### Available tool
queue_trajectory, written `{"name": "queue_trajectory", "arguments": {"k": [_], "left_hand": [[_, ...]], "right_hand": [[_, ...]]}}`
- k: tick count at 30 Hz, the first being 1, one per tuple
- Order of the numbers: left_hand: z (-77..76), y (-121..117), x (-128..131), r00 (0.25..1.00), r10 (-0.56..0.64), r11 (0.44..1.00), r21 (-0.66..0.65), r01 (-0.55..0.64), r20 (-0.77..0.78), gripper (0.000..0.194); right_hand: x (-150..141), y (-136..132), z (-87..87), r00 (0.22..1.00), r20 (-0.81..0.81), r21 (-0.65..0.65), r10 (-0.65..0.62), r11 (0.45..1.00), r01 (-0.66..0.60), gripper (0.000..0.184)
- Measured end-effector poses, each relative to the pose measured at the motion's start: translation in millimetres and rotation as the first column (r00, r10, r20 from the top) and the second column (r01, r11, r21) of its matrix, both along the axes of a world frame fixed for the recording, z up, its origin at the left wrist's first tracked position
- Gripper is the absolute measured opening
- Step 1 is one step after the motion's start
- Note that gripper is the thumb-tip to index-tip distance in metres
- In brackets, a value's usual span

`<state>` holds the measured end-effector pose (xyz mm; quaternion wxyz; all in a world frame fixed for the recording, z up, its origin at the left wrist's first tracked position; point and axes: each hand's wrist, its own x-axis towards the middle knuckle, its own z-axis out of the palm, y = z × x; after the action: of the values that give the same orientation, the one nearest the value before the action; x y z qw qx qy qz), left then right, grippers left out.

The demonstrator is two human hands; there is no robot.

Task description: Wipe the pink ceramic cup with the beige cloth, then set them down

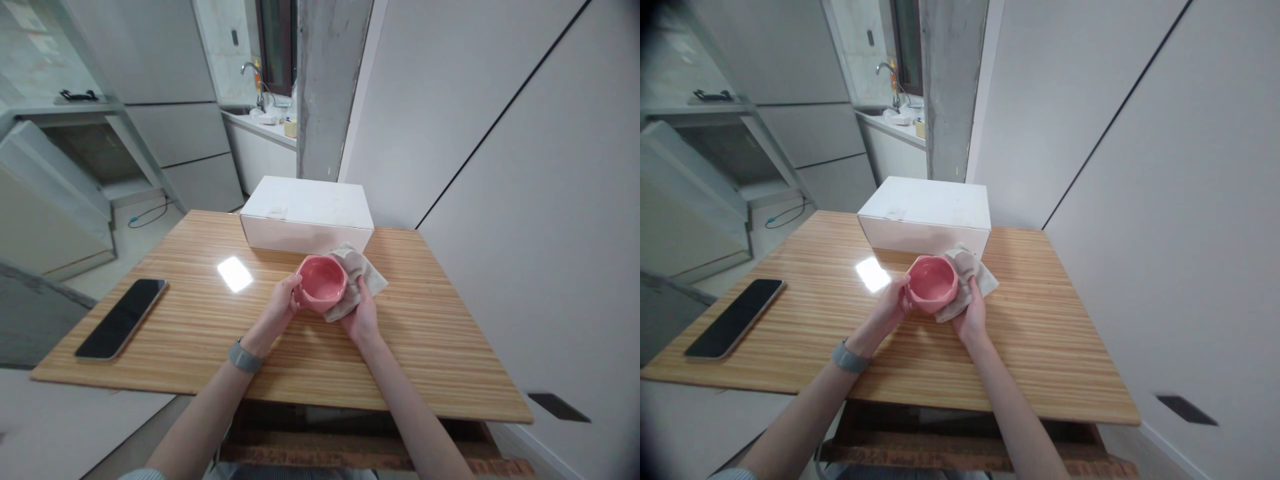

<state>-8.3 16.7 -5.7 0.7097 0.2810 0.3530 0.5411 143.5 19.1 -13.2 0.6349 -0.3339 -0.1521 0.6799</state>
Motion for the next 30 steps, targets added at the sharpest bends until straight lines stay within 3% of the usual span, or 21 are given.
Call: {"name": "queue_trajectory", "arguments": {"k": [3,7,10,12,14,15,17,19,21,25,30], "left_hand": [[12.9,-4.2,1.5,0.999,0.038,0.990,0.131,-0.042,0.033,0.046],[21.6,-9.4,6.5,1.000,-0.002,0.973,0.233,0.000,0.009,0.057],[15.5,-8.5,5.8,0.969,0.105,0.923,0.386,-0.011,-0.222,0.056],[9.7,-6.5,2.9,0.863,0.271,0.864,0.502,-0.023,-0.426,0.053],[6.1,-5.3,0.6,0.755,0.390,0.809,0.587,-0.008,-0.527,0.053],[5.6,-5.4,0.1,0.741,0.403,0.794,0.608,0.009,-0.537,0.056],[6.3,-6.7,0.8,0.782,0.341,0.795,0.604,0.057,-0.522,0.072],[8.0,-8.7,2.8,0.821,0.255,0.812,0.574,0.105,-0.511,0.093],[9.2,-10.0,5.4,0.817,0.243,0.823,0.557,0.111,-0.523,0.107],[9.2,-11.8,12.3,0.804,0.294,0.837,0.545,0.044,-0.517,0.108],[7.3,-15.1,21.5,0.853,0.230,0.851,0.521,0.056,-0.468,0.103]], "right_hand": [[-0.6,-3.2,3.5,0.987,-0.059,-0.094,0.146,0.984,-0.151,0.034],[-4.5,-8.4,3.4,0.956,-0.088,-0.043,0.280,0.958,-0.284,0.041],[-3.3,-10.5,5.7,0.922,-0.140,0.008,0.361,0.931,-0.364,0.044],[-0.5,-11.0,8.1,0.907,-0.160,0.025,0.389,0.920,-0.391,0.044],[1.6,-11.0,10.1,0.897,-0.168,0.021,0.408,0.911,-0.411,0.044],[2.1,-11.1,10.7,0.892,-0.176,0.010,0.417,0.907,-0.422,0.044],[1.9,-11.0,10.7,0.886,-0.188,-0.023,0.423,0.900,-0.435,0.043],[1.4,-10.3,9.2,0.892,-0.178,-0.052,0.416,0.901,-0.431,0.043],[1.9,-8.8,7.1,0.916,-0.140,-0.053,0.377,0.921,-0.387,0.043],[5.2,-4.9,5.6,0.971,-0.051,-0.019,0.232,0.972,-0.233,0.047],[0.1,-6.5,10.3,0.998,0.031,0.039,0.059,0.997,-0.060,0.049]]}}
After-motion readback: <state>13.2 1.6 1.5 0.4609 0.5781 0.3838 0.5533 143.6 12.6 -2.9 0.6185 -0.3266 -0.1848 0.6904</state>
